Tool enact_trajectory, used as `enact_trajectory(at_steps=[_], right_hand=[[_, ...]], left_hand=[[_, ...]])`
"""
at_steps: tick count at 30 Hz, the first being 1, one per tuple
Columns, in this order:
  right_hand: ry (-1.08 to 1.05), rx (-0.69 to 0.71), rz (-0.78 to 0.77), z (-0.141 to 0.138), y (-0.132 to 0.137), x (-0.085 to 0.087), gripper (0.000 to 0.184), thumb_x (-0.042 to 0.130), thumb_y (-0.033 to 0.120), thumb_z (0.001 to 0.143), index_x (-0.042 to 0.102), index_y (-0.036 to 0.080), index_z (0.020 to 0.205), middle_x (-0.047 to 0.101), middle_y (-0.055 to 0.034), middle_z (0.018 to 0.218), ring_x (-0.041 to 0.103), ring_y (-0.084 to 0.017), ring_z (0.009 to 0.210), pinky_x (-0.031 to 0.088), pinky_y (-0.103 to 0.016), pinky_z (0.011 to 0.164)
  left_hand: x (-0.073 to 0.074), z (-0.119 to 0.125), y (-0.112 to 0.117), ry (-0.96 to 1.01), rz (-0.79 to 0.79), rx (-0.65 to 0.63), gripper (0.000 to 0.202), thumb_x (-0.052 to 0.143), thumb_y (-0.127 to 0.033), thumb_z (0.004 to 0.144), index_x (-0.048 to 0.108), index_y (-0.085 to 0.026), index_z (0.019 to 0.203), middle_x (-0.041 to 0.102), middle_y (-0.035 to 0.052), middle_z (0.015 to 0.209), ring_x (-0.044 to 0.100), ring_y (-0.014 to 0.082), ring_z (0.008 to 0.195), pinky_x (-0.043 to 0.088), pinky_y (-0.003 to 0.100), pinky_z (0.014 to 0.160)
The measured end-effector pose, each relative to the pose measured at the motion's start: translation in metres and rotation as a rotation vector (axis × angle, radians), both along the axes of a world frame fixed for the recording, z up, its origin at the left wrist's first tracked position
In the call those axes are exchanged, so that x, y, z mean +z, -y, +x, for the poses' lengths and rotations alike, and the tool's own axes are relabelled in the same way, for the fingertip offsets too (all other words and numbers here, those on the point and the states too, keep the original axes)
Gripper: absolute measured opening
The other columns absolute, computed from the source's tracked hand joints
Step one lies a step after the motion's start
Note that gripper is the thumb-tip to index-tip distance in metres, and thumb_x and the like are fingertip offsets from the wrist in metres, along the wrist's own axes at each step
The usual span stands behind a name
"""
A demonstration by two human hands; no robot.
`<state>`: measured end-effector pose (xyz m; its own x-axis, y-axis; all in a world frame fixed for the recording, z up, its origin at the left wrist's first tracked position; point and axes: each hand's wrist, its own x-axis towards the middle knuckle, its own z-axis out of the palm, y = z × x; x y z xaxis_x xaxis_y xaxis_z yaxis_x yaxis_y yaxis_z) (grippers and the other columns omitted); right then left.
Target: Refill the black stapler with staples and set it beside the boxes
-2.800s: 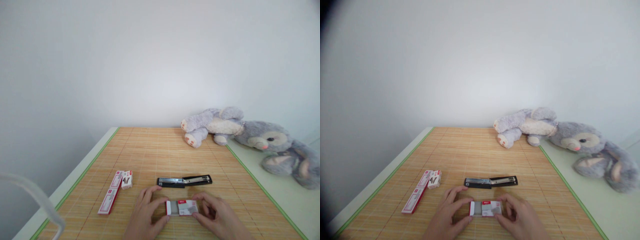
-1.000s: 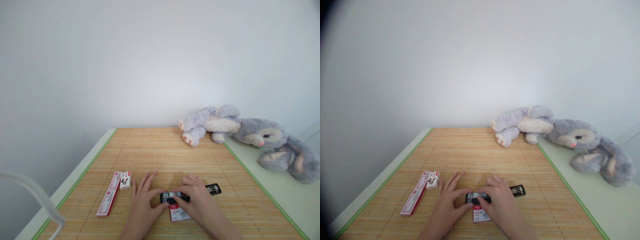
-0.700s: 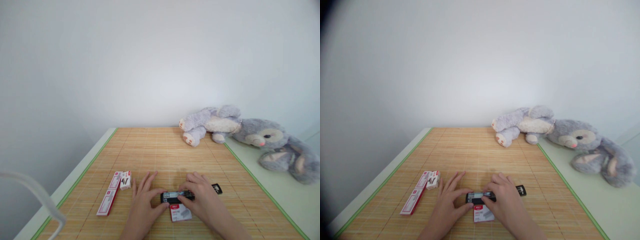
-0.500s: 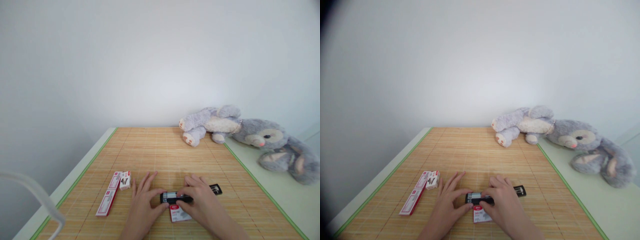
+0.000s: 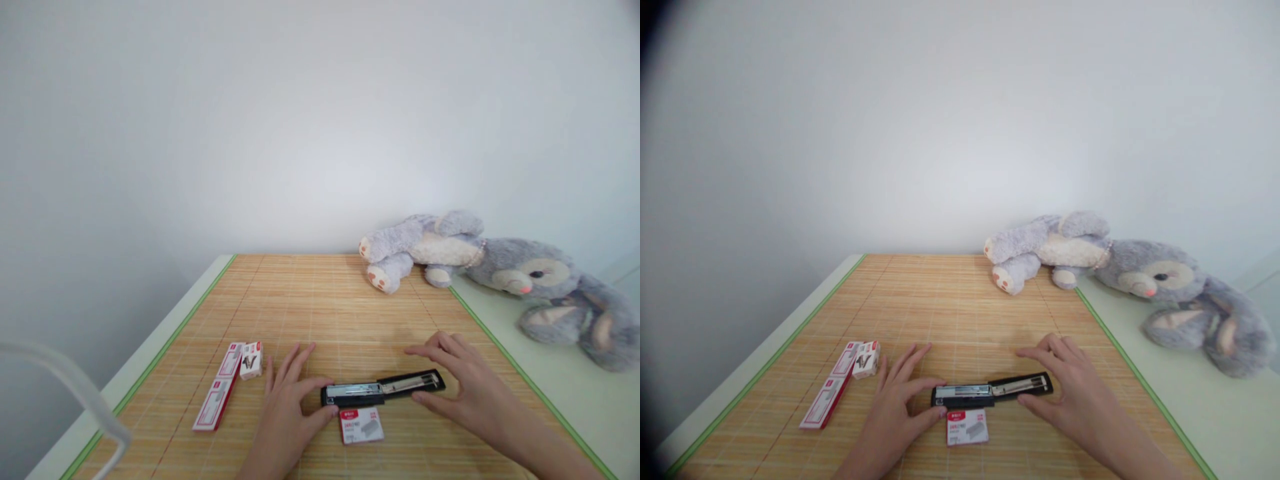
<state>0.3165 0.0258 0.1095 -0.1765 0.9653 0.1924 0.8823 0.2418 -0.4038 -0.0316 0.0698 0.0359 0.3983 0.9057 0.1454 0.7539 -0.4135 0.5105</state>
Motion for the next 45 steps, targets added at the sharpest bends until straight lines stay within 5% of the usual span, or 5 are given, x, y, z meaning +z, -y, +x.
enact_trajectory(at_steps=[4, 10, 21, 29, 45], right_hand=[[-0.047, -0.004, -0.024, 0.037, 0.009, -0.013, 0.04, 0.08, 0.039, 0.084, 0.074, 0.035, 0.124, 0.064, -0.0079, 0.126, 0.059, -0.032, 0.125, 0.05, -0.051, 0.108], [-0.268, 0.002, -0.096, 0.037, 0.007, -0.022, 0.033, 0.078, 0.045, 0.088, 0.075, 0.034, 0.119, 0.061, -0.008, 0.14, 0.056, -0.032, 0.136, 0.043, -0.053, 0.119], [-0.584, 0.126, -0.062, -0.044, -0.016, -0.002, 0.022, 0.078, 0.041, 0.092, 0.074, 0.031, 0.111, 0.047, -0.0068, 0.16, 0.033, -0.03, 0.156, 0.027, -0.057, 0.128], [-0.551, 0.179, -0.081, -0.09, -0.021, 0.009, 0.023, 0.08, 0.021, 0.085, 0.075, 0.029, 0.106, 0.054, -0.0054, 0.149, 0.038, -0.027, 0.152, 0.028, -0.053, 0.128], [-0.369, 0.243, -0.124, -0.12, -0.03, -0.019, 0.03, 0.08, 0.015, 0.076, 0.078, 0.029, 0.102, 0.053, -0.0043, 0.15, 0.038, -0.027, 0.151, 0.031, -0.047, 0.127]], left_hand=[[0.001, 0.001, 0.0, 0.004, -0.016, 0.008, 0.034, 0.083, -0.044, 0.083, 0.077, -0.047, 0.116, 0.041, -0.0023, 0.168, 0.031, 0.0365, 0.158, 0.001, 0.078, 0.126], [-0.001, 0.0, 0.0, 0.016, -0.011, 0.01, 0.033, 0.083, -0.046, 0.084, 0.077, -0.048, 0.117, 0.041, -0.0027, 0.168, 0.032, 0.0368, 0.158, 0.003, 0.079, 0.125], [0.003, 0.002, 0.002, 0.01, 0.0, 0.013, 0.033, 0.083, -0.043, 0.083, 0.078, -0.046, 0.115, 0.037, -0.003, 0.17, 0.03, 0.036, 0.158, 0.008, 0.075, 0.127], [0.004, 0.001, 0.002, -0.005, 0.008, 0.005, 0.033, 0.081, -0.045, 0.086, 0.076, -0.046, 0.119, 0.036, -0.0029, 0.171, 0.027, 0.0356, 0.16, 0.007, 0.075, 0.127], [0.003, 0.002, 0.003, 0.024, 0.002, 0.013, 0.032, 0.082, -0.046, 0.084, 0.076, -0.047, 0.116, 0.039, -0.0037, 0.169, 0.03, 0.035, 0.158, 0.014, 0.072, 0.128]])
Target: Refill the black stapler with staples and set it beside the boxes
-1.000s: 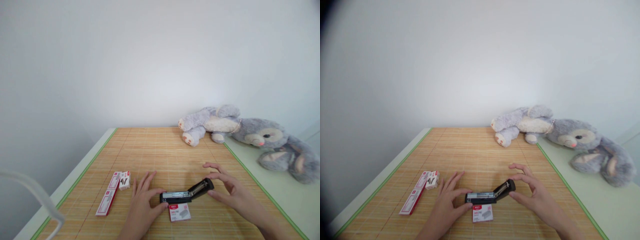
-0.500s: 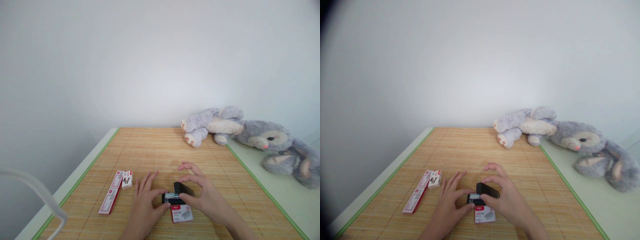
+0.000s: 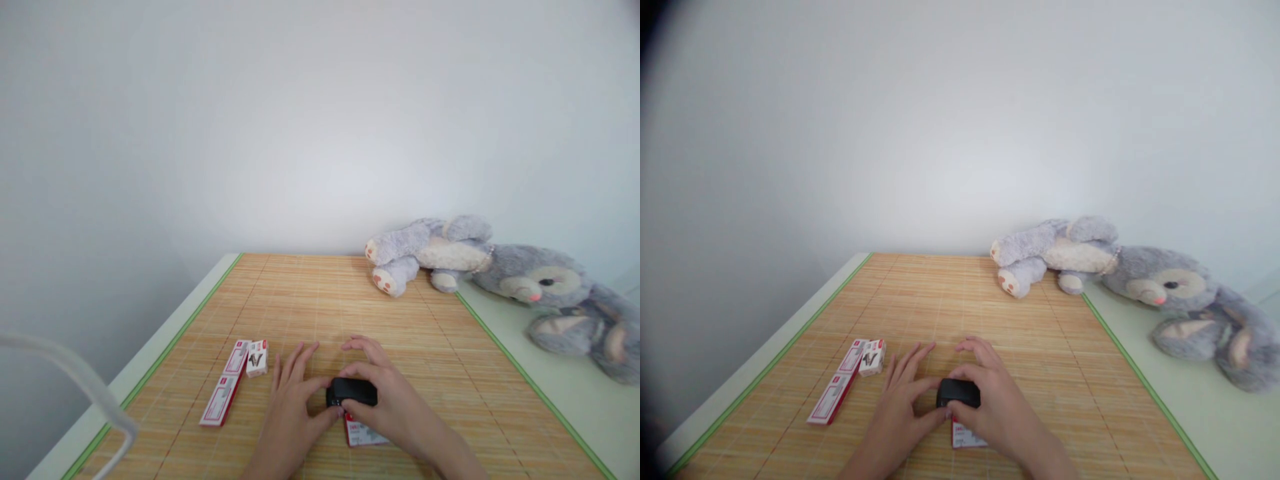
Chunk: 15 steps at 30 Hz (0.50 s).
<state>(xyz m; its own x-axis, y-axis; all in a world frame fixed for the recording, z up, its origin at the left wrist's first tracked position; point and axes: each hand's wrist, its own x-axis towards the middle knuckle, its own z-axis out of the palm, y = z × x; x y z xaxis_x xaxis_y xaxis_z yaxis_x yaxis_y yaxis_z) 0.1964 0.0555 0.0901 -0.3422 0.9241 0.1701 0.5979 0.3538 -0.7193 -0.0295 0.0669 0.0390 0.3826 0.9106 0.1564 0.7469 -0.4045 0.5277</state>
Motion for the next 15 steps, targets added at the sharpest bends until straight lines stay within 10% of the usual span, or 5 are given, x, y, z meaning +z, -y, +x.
enact_trajectory(at_steps=[12, 15], right_hand=[[0.048, -0.27, 0.162, 0.053, 0.01, -0.045, 0.012, 0.073, 0.02, 0.08, 0.068, 0.024, 0.09, 0.059, -0.0114, 0.131, 0.05, -0.032, 0.136, 0.043, -0.051, 0.114], [0.051, -0.351, 0.21, 0.056, 0.011, -0.053, 0.008, 0.072, 0.024, 0.083, 0.064, 0.024, 0.084, 0.059, -0.0112, 0.127, 0.052, -0.032, 0.133, 0.046, -0.051, 0.11]], left_hand=[[0.005, 0.004, 0.013, 0.226, -0.013, 0.039, 0.007, 0.062, -0.027, 0.094, 0.066, -0.025, 0.099, 0.059, 0.0091, 0.134, 0.054, 0.0276, 0.132, 0.047, 0.048, 0.112], [0.012, 0.012, 0.019, 0.2, -0.101, -0.159, 0.046, 0.075, -0.023, 0.078, 0.065, -0.03, 0.122, 0.061, 0.0057, 0.133, 0.055, 0.0278, 0.128, 0.047, 0.046, 0.11]])
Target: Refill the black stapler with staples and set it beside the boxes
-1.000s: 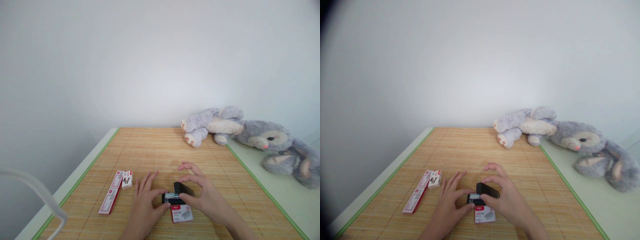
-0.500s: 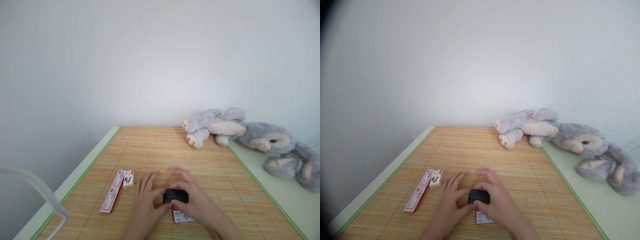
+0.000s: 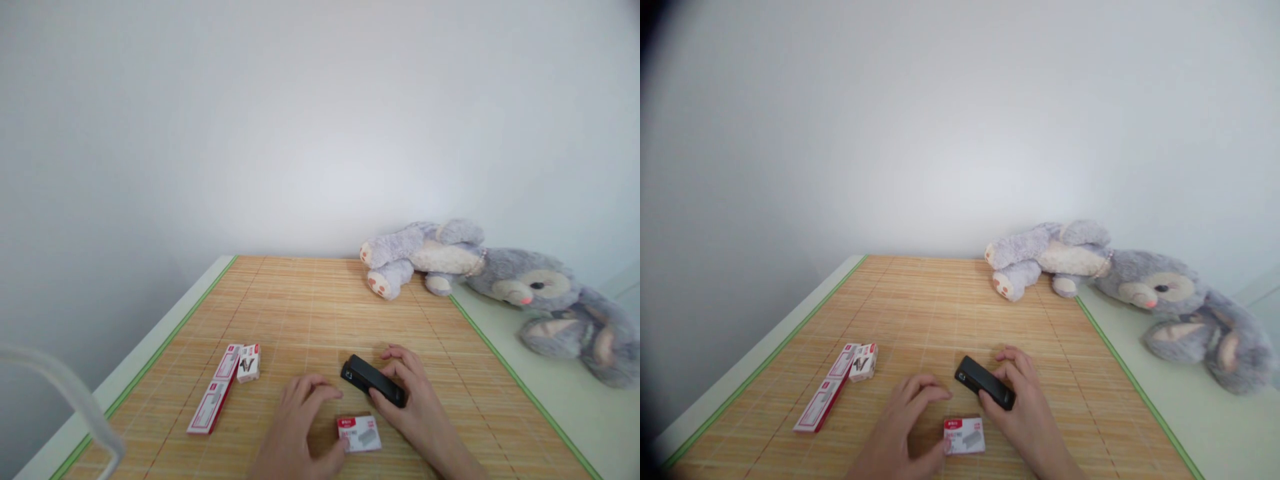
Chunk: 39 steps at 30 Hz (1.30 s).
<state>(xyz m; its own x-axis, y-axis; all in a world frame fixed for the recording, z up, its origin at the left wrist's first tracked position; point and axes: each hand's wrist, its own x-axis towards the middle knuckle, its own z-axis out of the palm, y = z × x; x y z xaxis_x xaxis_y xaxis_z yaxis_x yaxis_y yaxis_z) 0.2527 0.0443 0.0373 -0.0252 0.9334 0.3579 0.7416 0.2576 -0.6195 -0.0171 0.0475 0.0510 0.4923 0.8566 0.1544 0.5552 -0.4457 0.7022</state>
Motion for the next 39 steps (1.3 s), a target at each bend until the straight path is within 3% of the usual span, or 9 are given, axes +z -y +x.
enact_trajectory(at_steps=[2, 5, 10, 14, 17, 20, 25, 35, 39], right_hand=[[0.012, -0.043, 0.036, -0.001, 0.001, -0.003, 0.01, 0.071, 0.025, 0.084, 0.061, 0.025, 0.082, 0.06, -0.0107, 0.126, 0.053, -0.032, 0.131, 0.047, -0.05, 0.108], [0.051, -0.112, 0.071, -0.004, 0.003, -0.006, 0.014, 0.071, 0.026, 0.084, 0.057, 0.026, 0.081, 0.06, -0.0103, 0.123, 0.056, -0.032, 0.125, 0.05, -0.051, 0.105], [0.124, -0.177, 0.048, -0.011, 0.017, -0.005, 0.019, 0.071, 0.033, 0.087, 0.055, 0.026, 0.08, 0.061, -0.0116, 0.121, 0.058, -0.034, 0.12, 0.052, -0.053, 0.101], [0.135, -0.089, -0.04, -0.009, 0.034, -0.006, 0.02, 0.067, 0.043, 0.094, 0.062, 0.025, 0.088, 0.062, -0.0135, 0.126, 0.056, -0.035, 0.129, 0.052, -0.056, 0.106], [0.161, 0.034, -0.089, 0.0, 0.044, -0.012, 0.025, 0.077, 0.042, 0.083, 0.068, 0.024, 0.099, 0.06, -0.0142, 0.139, 0.048, -0.039, 0.141, 0.048, -0.06, 0.113], [0.182, 0.122, -0.107, 0.01, 0.047, -0.02, 0.044, 0.082, 0.035, 0.074, 0.071, 0.025, 0.115, 0.055, -0.014, 0.151, 0.039, -0.043, 0.15, 0.041, -0.066, 0.119], [0.186, 0.168, -0.111, 0.01, 0.043, -0.023, 0.068, 0.079, 0.032, 0.077, 0.063, 0.026, 0.143, 0.05, -0.0157, 0.159, 0.035, -0.044, 0.154, 0.034, -0.073, 0.121], [0.094, 0.141, -0.119, -0.011, 0.042, -0.021, 0.059, 0.086, 0.035, 0.074, 0.073, 0.028, 0.131, 0.056, -0.0151, 0.154, 0.039, -0.047, 0.15, 0.033, -0.075, 0.12], [0.103, 0.116, -0.109, -0.012, 0.045, -0.025, 0.058, 0.085, 0.036, 0.077, 0.072, 0.026, 0.132, 0.056, -0.0163, 0.151, 0.04, -0.045, 0.149, 0.036, -0.072, 0.12]], left_hand=[[0.0, 0.007, 0.002, -0.044, -0.032, -0.088, 0.072, 0.078, -0.019, 0.069, 0.06, -0.035, 0.136, 0.065, 0.002, 0.13, 0.057, 0.0282, 0.124, 0.046, 0.047, 0.11], [-0.005, 0.014, 0.002, -0.115, -0.018, -0.085, 0.08, 0.073, -0.017, 0.066, 0.057, -0.035, 0.142, 0.071, 0.0008, 0.12, 0.061, 0.0284, 0.115, 0.044, 0.05, 0.11], [-0.013, 0.015, 0.001, -0.169, 0.062, 0.099, 0.069, 0.065, -0.022, 0.08, 0.053, -0.03, 0.148, 0.071, 0.0051, 0.126, 0.063, 0.0291, 0.117, 0.039, 0.054, 0.11], [-0.01, 0.01, 0.002, -0.18, 0.007, 0.168, 0.058, 0.071, -0.036, 0.084, 0.059, -0.028, 0.14, 0.072, 0.0071, 0.126, 0.062, 0.0317, 0.118, 0.038, 0.056, 0.11], [-0.004, 0.002, 0.003, -0.161, -0.076, 0.14, 0.074, 0.082, -0.034, 0.073, 0.057, -0.028, 0.143, 0.071, 0.0074, 0.126, 0.062, 0.0314, 0.117, 0.039, 0.053, 0.109], [0.002, -0.005, 0.002, -0.154, -0.132, 0.105, 0.076, 0.084, -0.026, 0.068, 0.059, -0.031, 0.139, 0.071, 0.0039, 0.119, 0.062, 0.0285, 0.11, 0.042, 0.047, 0.104], [0.005, -0.002, -0.001, -0.128, -0.118, 0.125, 0.069, 0.091, -0.032, 0.062, 0.066, -0.033, 0.126, 0.064, 0.0036, 0.13, 0.056, 0.0325, 0.123, 0.041, 0.048, 0.106], [0.009, 0.013, -0.009, -0.099, -0.083, 0.001, 0.077, 0.097, -0.034, 0.058, 0.068, -0.04, 0.128, 0.062, 0.0023, 0.133, 0.054, 0.032, 0.127, 0.039, 0.047, 0.109], [0.009, 0.013, -0.011, -0.1, -0.069, -0.036, 0.076, 0.099, -0.046, 0.057, 0.069, -0.042, 0.127, 0.062, 0.0019, 0.133, 0.054, 0.0323, 0.127, 0.038, 0.048, 0.11]])
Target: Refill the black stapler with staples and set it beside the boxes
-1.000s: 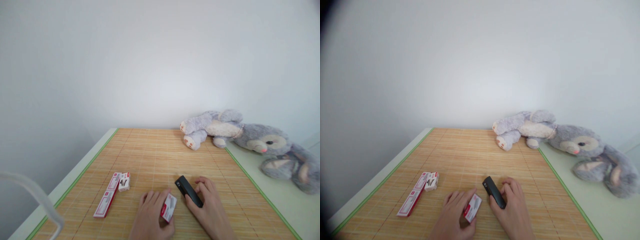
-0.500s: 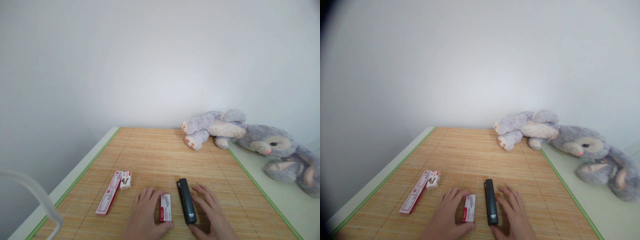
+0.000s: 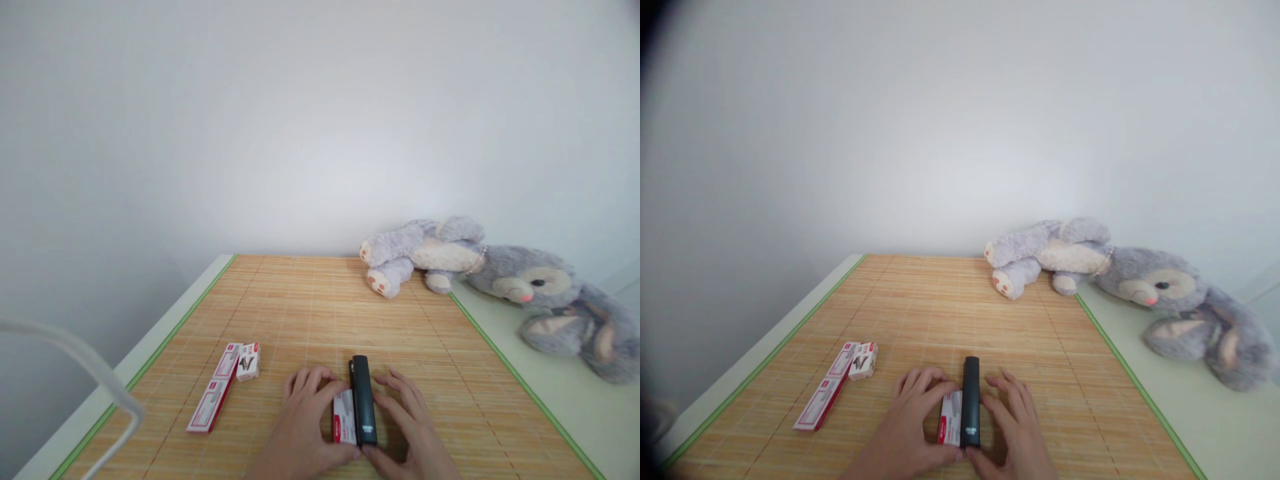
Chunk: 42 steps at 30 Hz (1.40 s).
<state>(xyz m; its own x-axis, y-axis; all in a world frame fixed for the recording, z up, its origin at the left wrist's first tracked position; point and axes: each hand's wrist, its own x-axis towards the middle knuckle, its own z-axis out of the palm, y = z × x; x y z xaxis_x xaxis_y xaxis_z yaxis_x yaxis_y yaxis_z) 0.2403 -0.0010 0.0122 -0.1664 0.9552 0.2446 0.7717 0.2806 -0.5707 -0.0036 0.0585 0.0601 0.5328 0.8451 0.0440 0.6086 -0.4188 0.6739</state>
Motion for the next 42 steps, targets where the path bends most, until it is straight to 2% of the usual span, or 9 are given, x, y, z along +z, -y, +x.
enact_trajectory(at_steps=[13, 18, 21, 24, 28, 32, 35, 38, 42], right_hand=[[0.0, -0.019, 0.033, 0.002, 0.003, 0.001, 0.057, 0.085, 0.037, 0.077, 0.071, 0.027, 0.132, 0.058, -0.0155, 0.147, 0.042, -0.044, 0.148, 0.039, -0.068, 0.12], [0.023, -0.027, 0.03, 0.004, 0.004, -0.004, 0.064, 0.085, 0.036, 0.075, 0.066, 0.029, 0.136, 0.054, -0.0141, 0.153, 0.039, -0.045, 0.15, 0.036, -0.07, 0.12], [0.025, -0.035, 0.042, 0.006, 0.005, -0.007, 0.072, 0.084, 0.035, 0.075, 0.061, 0.029, 0.143, 0.052, -0.0137, 0.155, 0.037, -0.044, 0.151, 0.037, -0.07, 0.12], [0.021, -0.038, 0.04, 0.007, 0.005, -0.008, 0.077, 0.084, 0.036, 0.074, 0.058, 0.03, 0.147, 0.051, -0.0136, 0.156, 0.036, -0.045, 0.152, 0.037, -0.071, 0.12], [0.019, -0.039, 0.038, 0.007, 0.005, -0.009, 0.081, 0.084, 0.037, 0.074, 0.056, 0.031, 0.149, 0.051, -0.0129, 0.157, 0.037, -0.047, 0.152, 0.036, -0.073, 0.12], [0.026, -0.033, 0.049, 0.007, 0.005, -0.009, 0.083, 0.084, 0.038, 0.074, 0.054, 0.032, 0.152, 0.051, -0.0129, 0.157, 0.038, -0.047, 0.151, 0.037, -0.073, 0.119], [0.033, -0.031, 0.055, 0.007, 0.005, -0.008, 0.083, 0.084, 0.038, 0.075, 0.053, 0.032, 0.152, 0.051, -0.0127, 0.157, 0.037, -0.046, 0.151, 0.037, -0.073, 0.12], [0.036, -0.027, 0.053, 0.007, 0.005, -0.006, 0.082, 0.083, 0.038, 0.077, 0.052, 0.031, 0.153, 0.05, -0.0129, 0.158, 0.036, -0.046, 0.152, 0.037, -0.072, 0.12], [0.043, -0.021, 0.05, 0.007, 0.005, -0.006, 0.081, 0.083, 0.039, 0.077, 0.053, 0.03, 0.152, 0.05, -0.0139, 0.157, 0.036, -0.045, 0.152, 0.037, -0.072, 0.12]], left_hand=[[-0.009, 0.002, 0.0, -0.026, 0.071, -0.007, 0.075, 0.096, -0.052, 0.063, 0.067, -0.037, 0.131, 0.062, 0.0062, 0.134, 0.054, 0.0337, 0.128, 0.04, 0.052, 0.112], [-0.017, -0.007, 0.007, -0.021, 0.042, -0.004, 0.117, 0.093, -0.072, 0.056, 0.043, -0.043, 0.157, 0.047, 0.0074, 0.155, 0.045, 0.0373, 0.14, 0.041, 0.055, 0.116], [-0.014, -0.03, 0.005, -0.064, 0.163, 0.147, 0.093, 0.078, -0.07, 0.079, 0.039, -0.045, 0.159, 0.043, 0.007, 0.157, 0.046, 0.035, 0.14, 0.041, 0.056, 0.117], [-0.009, -0.072, -0.006, -0.151, 0.366, 0.463, 0.054, 0.056, -0.051, 0.099, 0.053, -0.038, 0.151, 0.051, 0.008, 0.148, 0.053, 0.0316, 0.132, 0.041, 0.056, 0.115], [-0.015, -0.137, -0.016, -0.288, 0.389, 0.791, 0.064, 0.052, -0.058, 0.092, 0.059, -0.021, 0.144, 0.06, 0.014, 0.132, 0.057, 0.0369, 0.125, 0.044, 0.057, 0.112], [-0.028, -0.17, -0.012, -0.31, 0.183, 0.806, 0.071, 0.048, -0.062, 0.088, 0.062, -0.013, 0.138, 0.064, 0.0156, 0.124, 0.064, 0.0369, 0.116, 0.048, 0.055, 0.108], [-0.023, -0.163, -0.005, -0.22, 0.177, 0.886, 0.066, 0.048, -0.063, 0.088, 0.064, -0.016, 0.133, 0.065, 0.0139, 0.125, 0.068, 0.0342, 0.109, 0.052, 0.052, 0.103], [-0.01, -0.128, 0.006, -0.12, 0.182, 0.99, 0.068, 0.057, -0.068, 0.083, 0.062, -0.021, 0.133, 0.066, 0.0115, 0.121, 0.069, 0.0294, 0.088, 0.058, 0.048, 0.083], [-0.009, -0.048, 0.025, 0.137, 0.093, 0.752, 0.058, 0.06, -0.06, 0.088, 0.059, -0.025, 0.134, 0.068, 0.0075, 0.116, 0.067, 0.0238, 0.081, 0.058, 0.042, 0.076]])
